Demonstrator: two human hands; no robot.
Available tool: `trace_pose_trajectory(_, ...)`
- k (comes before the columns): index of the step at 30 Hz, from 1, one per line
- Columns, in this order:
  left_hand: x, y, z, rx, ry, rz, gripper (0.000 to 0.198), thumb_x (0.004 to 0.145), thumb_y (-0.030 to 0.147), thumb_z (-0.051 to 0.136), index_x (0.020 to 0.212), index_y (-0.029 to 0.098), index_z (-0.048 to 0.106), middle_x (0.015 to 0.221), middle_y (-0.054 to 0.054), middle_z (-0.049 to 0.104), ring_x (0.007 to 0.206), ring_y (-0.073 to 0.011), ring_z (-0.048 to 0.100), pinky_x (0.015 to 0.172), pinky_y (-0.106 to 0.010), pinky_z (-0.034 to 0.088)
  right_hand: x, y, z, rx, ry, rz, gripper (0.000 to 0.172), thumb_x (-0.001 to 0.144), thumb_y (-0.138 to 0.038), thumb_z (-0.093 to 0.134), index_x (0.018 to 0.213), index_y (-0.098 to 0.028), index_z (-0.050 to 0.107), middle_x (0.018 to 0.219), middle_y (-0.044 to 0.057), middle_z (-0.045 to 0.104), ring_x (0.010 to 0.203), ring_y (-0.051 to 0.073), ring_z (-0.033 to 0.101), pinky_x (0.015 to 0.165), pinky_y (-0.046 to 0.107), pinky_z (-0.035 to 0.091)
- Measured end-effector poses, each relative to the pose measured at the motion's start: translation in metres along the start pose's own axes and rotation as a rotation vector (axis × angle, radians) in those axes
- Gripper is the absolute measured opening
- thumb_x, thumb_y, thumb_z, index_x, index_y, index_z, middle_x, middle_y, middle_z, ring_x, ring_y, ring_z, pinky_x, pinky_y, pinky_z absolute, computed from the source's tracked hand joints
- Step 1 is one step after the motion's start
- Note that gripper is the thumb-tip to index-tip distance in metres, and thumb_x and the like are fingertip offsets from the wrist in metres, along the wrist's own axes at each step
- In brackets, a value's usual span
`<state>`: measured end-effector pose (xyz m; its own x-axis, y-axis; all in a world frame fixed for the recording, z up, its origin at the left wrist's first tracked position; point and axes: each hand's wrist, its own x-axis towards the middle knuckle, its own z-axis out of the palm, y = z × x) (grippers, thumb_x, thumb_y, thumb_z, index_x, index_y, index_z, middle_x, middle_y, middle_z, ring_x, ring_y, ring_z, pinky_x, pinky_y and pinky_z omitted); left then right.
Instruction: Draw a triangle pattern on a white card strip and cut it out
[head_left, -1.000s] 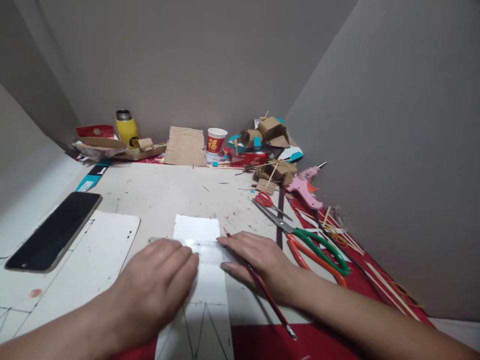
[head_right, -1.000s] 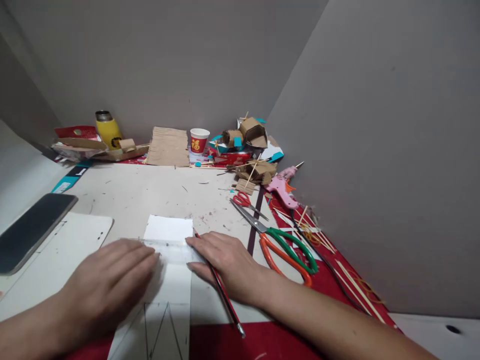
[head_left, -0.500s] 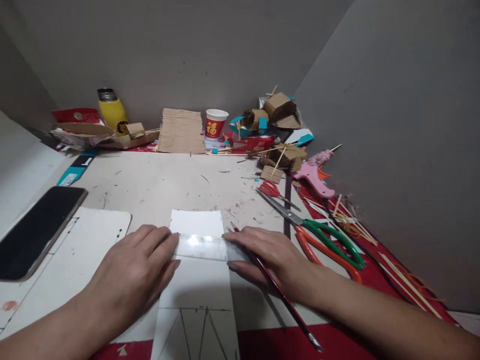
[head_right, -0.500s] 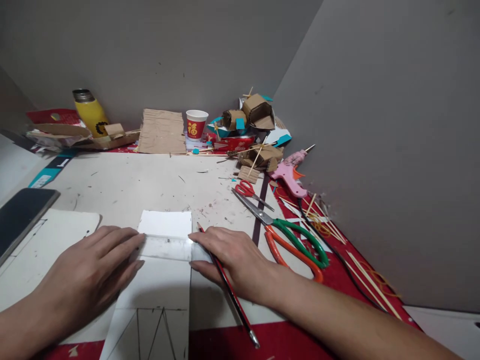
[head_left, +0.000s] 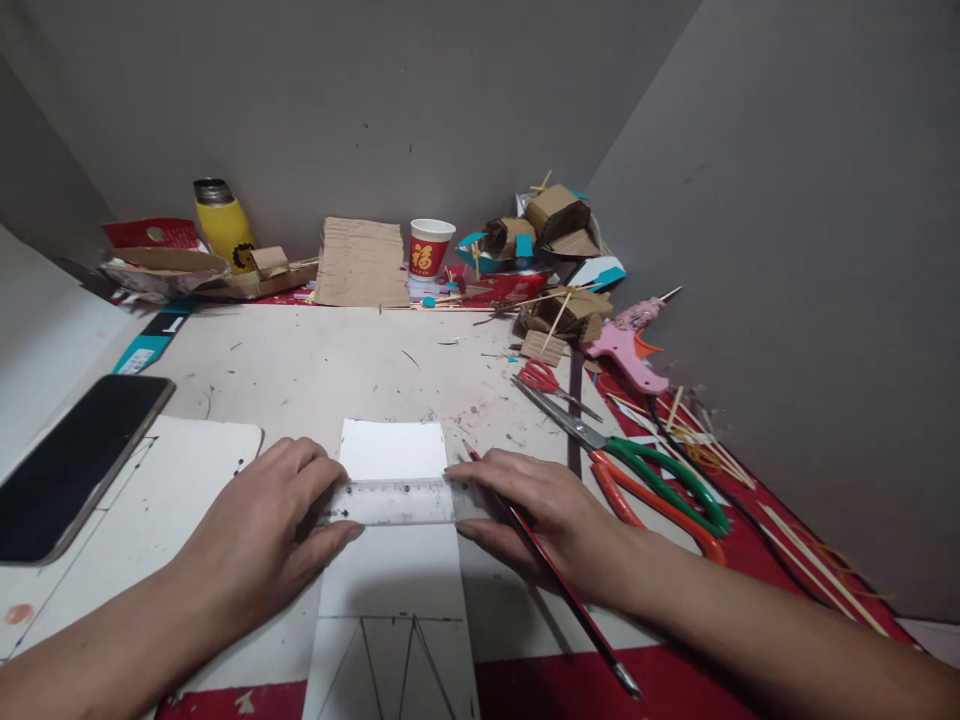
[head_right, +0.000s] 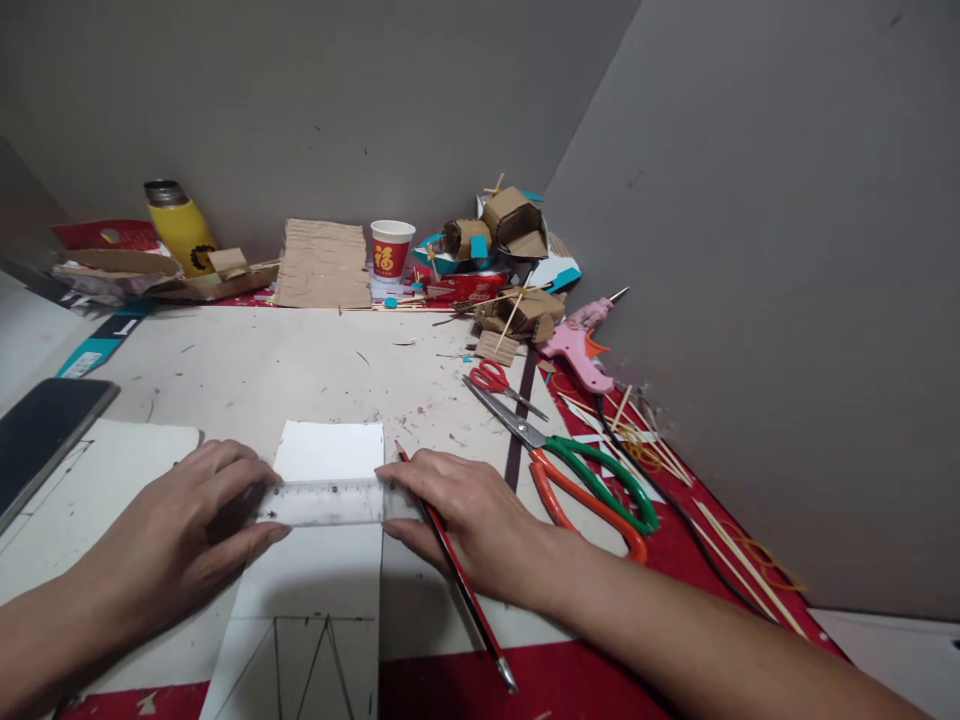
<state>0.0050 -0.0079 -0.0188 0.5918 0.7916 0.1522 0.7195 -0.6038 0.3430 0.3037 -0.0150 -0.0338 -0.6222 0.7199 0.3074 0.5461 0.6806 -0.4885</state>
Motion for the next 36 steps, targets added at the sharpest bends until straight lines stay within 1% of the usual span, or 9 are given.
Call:
trace_pose_trajectory(8,-0.007,-0.003,0.003,0.051,0.083,0.144,0.019,0.098,0.034,0.054,0.111,0.020,0.054,0.099,-0.009,0.062,0.084,-0.0252,0.060,0.066,-0.037,0.050,0.001,-0.004,-0.009,0.043,-0.021,0.010,0.031,0.093,-0.027,0.065,0.122,-0.014,0.061,0.086,0.008,0.067,0.073,0.019,0.062,0.060,0.030,0.050)
trace_pose_trajectory(11,-0.010,-0.002,0.003,-0.030,0.088,0.122,0.012,0.098,0.032,0.054,0.102,0.021,0.053,0.090,-0.004,0.060,0.077,-0.0205,0.059,0.061,-0.032,0.046,0.001,-0.008,-0.015,0.127,0.030,0.043,0.028,0.091,-0.023,0.067,0.118,-0.019,0.064,0.084,0.006,0.068,0.070,0.017,0.063,0.059,0.029,0.051)
trace_pose_trajectory(17,-0.008,0.002,0.002,-0.236,0.152,0.124,0.008,0.098,0.029,0.056,0.095,0.022,0.055,0.072,0.004,0.058,0.060,-0.0125,0.053,0.055,-0.025,0.040,-0.006,-0.017,-0.028,0.345,0.250,0.368,0.014,0.083,-0.024,0.073,0.097,-0.024,0.075,0.086,0.005,0.076,0.073,0.019,0.072,0.063,0.027,0.058)
trace_pose_trajectory(20,-0.006,0.006,-0.001,-0.408,0.071,0.073,0.018,0.100,0.026,0.049,0.088,0.021,0.062,0.071,0.003,0.063,0.061,-0.0108,0.057,0.058,-0.022,0.042,-0.006,-0.019,-0.028,0.448,0.323,0.439,0.005,0.082,-0.026,0.077,0.085,-0.023,0.074,0.073,0.002,0.074,0.061,0.014,0.069,0.055,0.021,0.056)
trace_pose_trajectory(24,-0.004,0.012,-0.007,-0.656,-0.041,-0.065,0.033,0.101,0.031,0.045,0.075,0.019,0.061,0.064,0.002,0.059,0.059,-0.0104,0.053,0.056,-0.021,0.040,-0.002,-0.021,-0.023,0.841,0.372,0.489,0.012,0.085,-0.031,0.076,0.083,-0.021,0.071,0.061,0.000,0.069,0.045,0.011,0.062,0.044,0.019,0.052)
trace_pose_trajectory(28,-0.002,0.021,-0.013,-1.099,-0.143,-0.295,0.036,0.099,0.041,0.051,0.073,0.018,0.059,0.067,0.002,0.057,0.062,-0.0098,0.051,0.058,-0.020,0.039,-0.001,-0.021,-0.024,1.128,0.344,0.368,0.030,0.085,-0.047,0.075,0.106,-0.026,0.071,0.098,0.009,0.077,0.072,0.020,0.073,0.057,0.028,0.061)
trace_pose_trajectory(31,-0.002,0.031,-0.011,-1.487,-0.095,-0.425,0.032,0.093,0.047,0.063,0.080,0.018,0.059,0.064,0.004,0.057,0.057,-0.0080,0.048,0.054,-0.018,0.035,-0.003,-0.023,-0.020,1.140,0.255,0.253,0.058,0.083,-0.059,0.071,0.134,-0.034,0.057,0.134,0.011,0.064,0.103,0.027,0.071,0.074,0.038,0.063)
trace_pose_trajectory(34,-0.006,0.046,0.001,-1.711,-0.109,-0.412,0.034,0.087,0.050,0.071,0.088,0.019,0.058,0.067,0.001,0.064,0.055,-0.0080,0.049,0.056,-0.019,0.036,-0.007,-0.030,-0.012,1.056,0.114,0.203,0.068,0.081,-0.043,0.081,0.142,-0.039,0.051,0.142,0.010,0.060,0.117,0.028,0.066,0.093,0.039,0.057)
trace_pose_trajectory(36,-0.010,0.055,0.014,-1.795,-0.234,-0.393,0.037,0.087,0.052,0.070,0.088,0.018,0.056,0.071,-0.001,0.064,0.061,-0.0096,0.053,0.061,-0.021,0.038,-0.011,-0.037,-0.007,0.911,-0.028,0.175,0.077,0.081,-0.030,0.081,0.148,-0.039,0.044,0.147,0.010,0.056,0.129,0.028,0.058,0.104,0.039,0.050)
